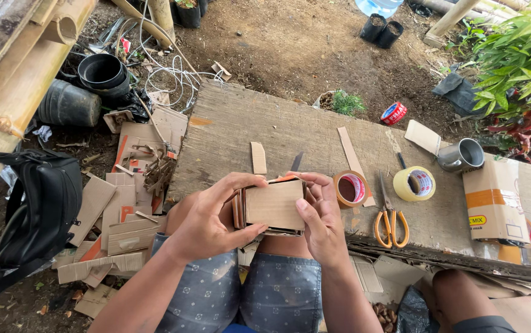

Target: The person cuts a piece of cardboard with scissors, folds it into a small box shape, and secures the edges with brown packing tape. The finished box is placed on the wooden workbench.

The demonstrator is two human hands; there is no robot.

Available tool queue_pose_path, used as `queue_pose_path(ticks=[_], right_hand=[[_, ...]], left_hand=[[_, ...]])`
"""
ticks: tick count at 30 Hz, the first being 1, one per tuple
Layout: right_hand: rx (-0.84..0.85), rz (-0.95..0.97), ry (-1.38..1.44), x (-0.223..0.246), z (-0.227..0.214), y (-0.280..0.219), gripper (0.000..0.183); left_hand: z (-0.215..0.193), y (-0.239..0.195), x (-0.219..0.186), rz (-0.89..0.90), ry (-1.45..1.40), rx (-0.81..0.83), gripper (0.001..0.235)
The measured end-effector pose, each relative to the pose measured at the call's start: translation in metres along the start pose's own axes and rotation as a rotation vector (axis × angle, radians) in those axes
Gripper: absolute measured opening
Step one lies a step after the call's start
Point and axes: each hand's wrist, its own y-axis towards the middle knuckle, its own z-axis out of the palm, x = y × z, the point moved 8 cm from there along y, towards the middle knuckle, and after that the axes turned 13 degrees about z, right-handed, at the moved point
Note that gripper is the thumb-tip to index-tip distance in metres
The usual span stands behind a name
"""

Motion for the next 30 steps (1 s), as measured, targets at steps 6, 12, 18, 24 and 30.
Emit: queue_pose_path(ticks=[6,12,18,24,30], right_hand=[[0.006,0.019,-0.010,-0.002,0.003,0.001,0.042],[0.005,0.039,-0.010,-0.001,0.000,0.001,0.042],[-0.012,0.039,0.045,0.003,0.002,0.005,0.049],[-0.043,0.085,0.322,-0.019,-0.026,0.008,0.050],[-0.581,-0.115,-0.309,-0.037,-0.145,-0.004,0.025]], left_hand=[[-0.003,-0.001,0.002,0.007,-0.030,-0.009,0.063],[-0.002,-0.001,-0.001,0.070,0.014,-0.009,0.063],[-0.002,-0.001,-0.001,0.080,0.070,0.000,0.067],[-0.009,-0.007,0.007,0.149,0.043,-0.048,0.070],[-0.039,-0.031,0.045,0.097,-0.062,-0.250,0.058]])
